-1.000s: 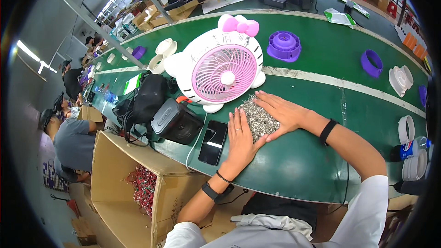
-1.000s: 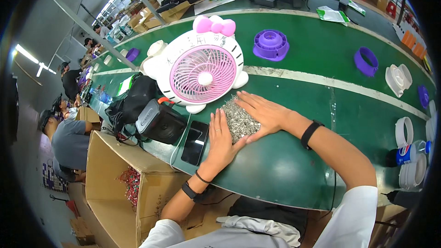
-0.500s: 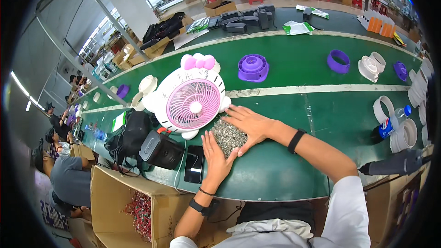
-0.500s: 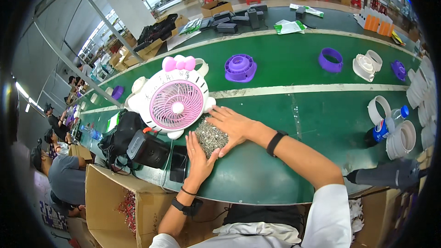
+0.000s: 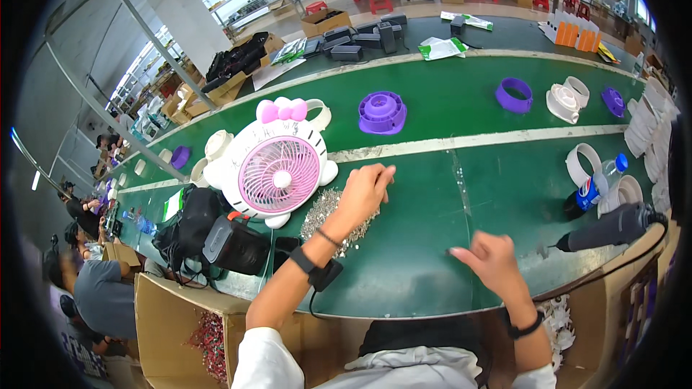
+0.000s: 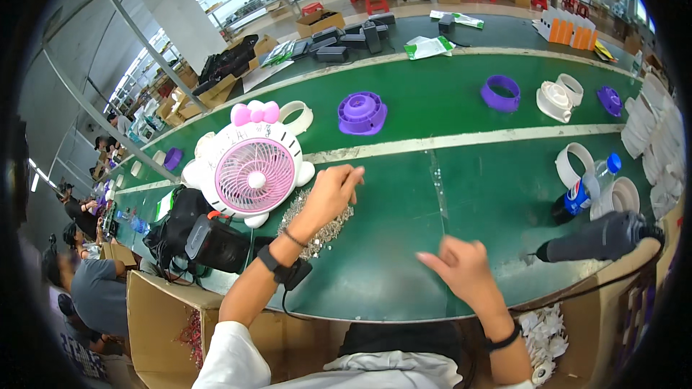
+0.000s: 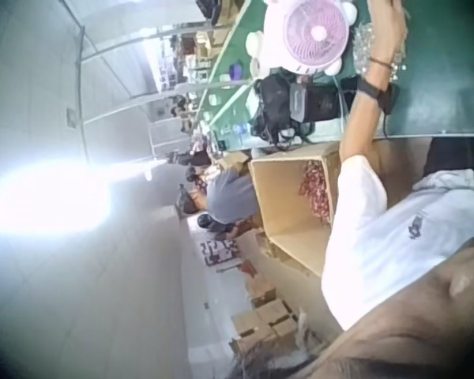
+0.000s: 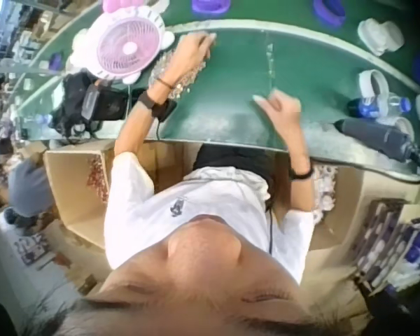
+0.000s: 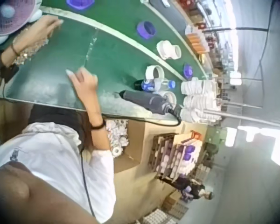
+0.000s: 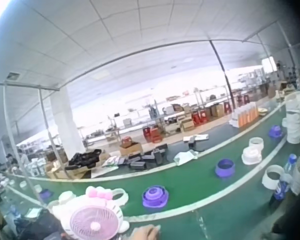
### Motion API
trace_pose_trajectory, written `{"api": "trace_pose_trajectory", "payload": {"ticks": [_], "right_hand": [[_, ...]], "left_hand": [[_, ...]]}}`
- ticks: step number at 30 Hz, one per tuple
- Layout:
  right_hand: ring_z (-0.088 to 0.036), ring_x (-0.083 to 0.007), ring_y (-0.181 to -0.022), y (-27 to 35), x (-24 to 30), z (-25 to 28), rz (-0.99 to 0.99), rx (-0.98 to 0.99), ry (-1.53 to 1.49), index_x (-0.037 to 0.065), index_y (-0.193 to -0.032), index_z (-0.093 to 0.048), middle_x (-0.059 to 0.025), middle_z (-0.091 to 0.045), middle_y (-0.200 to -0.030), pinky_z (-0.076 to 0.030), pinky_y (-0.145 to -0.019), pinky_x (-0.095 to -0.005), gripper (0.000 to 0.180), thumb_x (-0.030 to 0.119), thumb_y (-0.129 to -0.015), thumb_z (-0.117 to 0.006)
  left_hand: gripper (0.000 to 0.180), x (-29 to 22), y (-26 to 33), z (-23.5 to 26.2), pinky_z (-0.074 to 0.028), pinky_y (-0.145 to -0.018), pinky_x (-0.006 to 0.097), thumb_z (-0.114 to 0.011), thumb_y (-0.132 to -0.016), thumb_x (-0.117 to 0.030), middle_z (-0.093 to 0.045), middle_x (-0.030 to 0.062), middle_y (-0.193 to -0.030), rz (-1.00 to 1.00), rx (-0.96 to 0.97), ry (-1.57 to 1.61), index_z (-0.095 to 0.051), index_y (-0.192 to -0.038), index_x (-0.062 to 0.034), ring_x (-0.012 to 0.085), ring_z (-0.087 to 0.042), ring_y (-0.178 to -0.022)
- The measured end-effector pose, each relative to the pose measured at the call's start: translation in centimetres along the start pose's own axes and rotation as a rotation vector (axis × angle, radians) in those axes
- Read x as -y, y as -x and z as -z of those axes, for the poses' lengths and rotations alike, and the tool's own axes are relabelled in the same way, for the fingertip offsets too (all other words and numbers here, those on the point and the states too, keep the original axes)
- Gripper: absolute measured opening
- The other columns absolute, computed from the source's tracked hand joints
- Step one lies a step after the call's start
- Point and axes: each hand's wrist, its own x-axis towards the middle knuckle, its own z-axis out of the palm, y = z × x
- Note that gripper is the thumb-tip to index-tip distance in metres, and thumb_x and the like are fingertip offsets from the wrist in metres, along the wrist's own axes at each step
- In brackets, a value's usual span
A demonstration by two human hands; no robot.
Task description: The person assembles small electronic components on a green workbench. They use a handheld rotary tool to work on white and purple plastic rings, handling wires and small metal parts. The person also organizes a pile of small metal components and moves a decorative fan on the table.
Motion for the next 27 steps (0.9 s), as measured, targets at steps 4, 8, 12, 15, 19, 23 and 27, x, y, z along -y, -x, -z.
{"api": "trace_pose_trajectory", "payload": {"ticks": [4, 8, 12, 15, 19, 23, 27], "right_hand": [[-0.049, -0.0247, -0.066, 6.3, -5.7, 1.0, -0.102, -0.31, -0.033, 0.005, -0.08, -0.05, -0.0088, -0.051, -0.072, -0.041, -0.067, -0.039, 0.034, 0.021, -0.088, -0.079], [-0.048, -0.0422, -0.121, 7.5, -7.1, -1.2, -0.027, -0.365, 0.119, 0.001, -0.124, -0.055, -0.024, -0.051, -0.128, -0.037, -0.108, -0.0519, 0.049, 0.015, -0.084, -0.078], [-0.049, -0.0423, -0.125, 6.7, -6.8, -1.2, -0.018, -0.433, 0.033, 0.001, -0.122, -0.055, -0.0242, -0.051, -0.135, -0.037, -0.111, -0.0522, 0.046, 0.015, -0.084, -0.077], [-0.054, -0.039, -0.115, 6.3, -5.8, -0.4, 0.05, -0.457, 0.117, 0.001, -0.116, -0.057, -0.0229, -0.056, -0.125, -0.042, -0.103, -0.0499, 0.034, 0.016, -0.09, -0.073], [-0.055, -0.0386, -0.114, 6.3, -5.8, -0.1, 0.037, -0.448, 0.107, 0.002, -0.114, -0.058, -0.0225, -0.056, -0.125, -0.042, -0.103, -0.0496, 0.031, 0.016, -0.09, -0.072], [-0.051, -0.0411, -0.124, 7.3, -7.6, -0.5, -0.035, -0.474, -0.011, 0.002, -0.118, -0.056, -0.0239, -0.051, -0.135, -0.039, -0.11, -0.0509, 0.038, 0.013, -0.085, -0.073], [-0.05, -0.0418, -0.126, 7.2, -7.6, -0.7, -0.036, -0.521, -0.025, 0.003, -0.117, -0.058, -0.0227, -0.052, -0.135, -0.039, -0.11, -0.0512, 0.038, 0.016, -0.086, -0.077]], "left_hand": [[0.024, 3.7, -9.5, -1.3, -0.054, -0.076, 0.05, -0.059, -0.102, -0.017, -0.069, 0.0254, -0.095, -0.096, -0.32, -0.146, -0.065, -0.109, 0.0045, 0.0384, -0.071, -0.085], [0.05, 11.3, -16.8, -0.6, -0.054, -0.098, 0.055, -0.065, -0.091, -0.007, -0.048, 0.0339, -0.147, 0.039, -0.541, -0.455, -0.048, -0.137, 0.0024, 0.0509, -0.062, -0.118], [0.062, 13.5, -19.6, 2.2, -0.049, -0.105, 0.049, -0.069, -0.088, -0.009, -0.052, 0.0233, -0.145, 0.352, -0.537, -0.734, -0.048, -0.146, -0.0021, 0.0457, -0.056, -0.125], [0.049, 16.9, -19.8, 1.6, -0.047, -0.097, 0.044, -0.068, -0.088, -0.012, -0.061, 0.0181, -0.133, 0.268, -0.604, -1.166, -0.056, -0.135, -0.0054, 0.0371, -0.061, -0.114], [0.023, 15.3, -18.6, 1.4, -0.046, -0.088, 0.043, -0.063, -0.092, -0.01, -0.066, 0.0118, -0.114, 0.077, -0.604, -1.155, -0.061, -0.115, -0.0087, 0.0302, -0.063, -0.107], [0.019, 7.5, -15.7, -1.8, -0.045, -0.087, 0.041, -0.059, -0.091, -0.004, -0.061, 0.0096, -0.104, -0.234, -0.585, -0.972, -0.059, -0.109, -0.0096, 0.029, -0.06, -0.1], [0.022, 4.3, -11.6, -3.1, -0.046, -0.089, 0.042, -0.06, -0.089, -0.004, -0.06, 0.0081, -0.101, -0.473, -0.507, -0.924, -0.063, -0.11, -0.01, 0.0277, -0.06, -0.098]]}}
